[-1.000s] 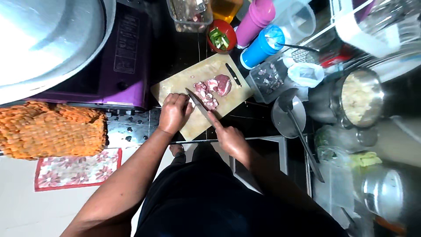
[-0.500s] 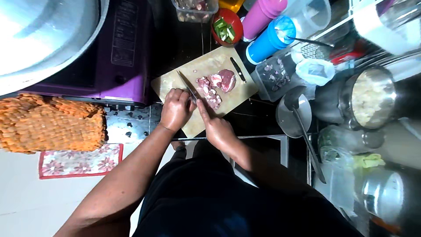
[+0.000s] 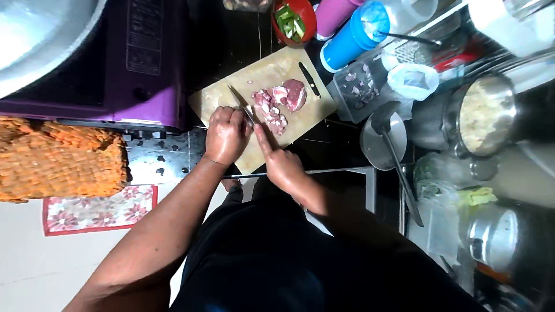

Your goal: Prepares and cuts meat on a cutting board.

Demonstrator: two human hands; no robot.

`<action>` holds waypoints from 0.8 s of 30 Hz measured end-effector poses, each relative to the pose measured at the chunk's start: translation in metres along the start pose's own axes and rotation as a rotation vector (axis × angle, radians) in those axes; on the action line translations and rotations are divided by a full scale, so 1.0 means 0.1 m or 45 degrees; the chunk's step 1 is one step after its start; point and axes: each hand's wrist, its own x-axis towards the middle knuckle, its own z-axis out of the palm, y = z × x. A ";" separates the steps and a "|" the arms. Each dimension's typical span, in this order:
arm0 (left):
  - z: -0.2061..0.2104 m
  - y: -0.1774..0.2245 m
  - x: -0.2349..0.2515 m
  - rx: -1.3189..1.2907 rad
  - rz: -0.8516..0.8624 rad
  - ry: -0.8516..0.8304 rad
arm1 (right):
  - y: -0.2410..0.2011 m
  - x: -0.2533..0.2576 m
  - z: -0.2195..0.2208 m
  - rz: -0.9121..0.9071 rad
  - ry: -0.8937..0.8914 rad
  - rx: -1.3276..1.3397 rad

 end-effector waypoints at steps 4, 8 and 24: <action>-0.02 0.02 -0.01 0.018 -0.035 -0.008 | -0.15 0.32 -0.16 -0.023 0.050 -0.022; -0.12 0.05 -0.02 -0.066 -0.093 0.013 | 0.39 0.08 -0.02 -0.178 0.056 0.374; -0.17 -0.03 -0.09 0.006 -0.008 -0.045 | 0.02 -0.25 -0.08 0.045 -0.099 -0.046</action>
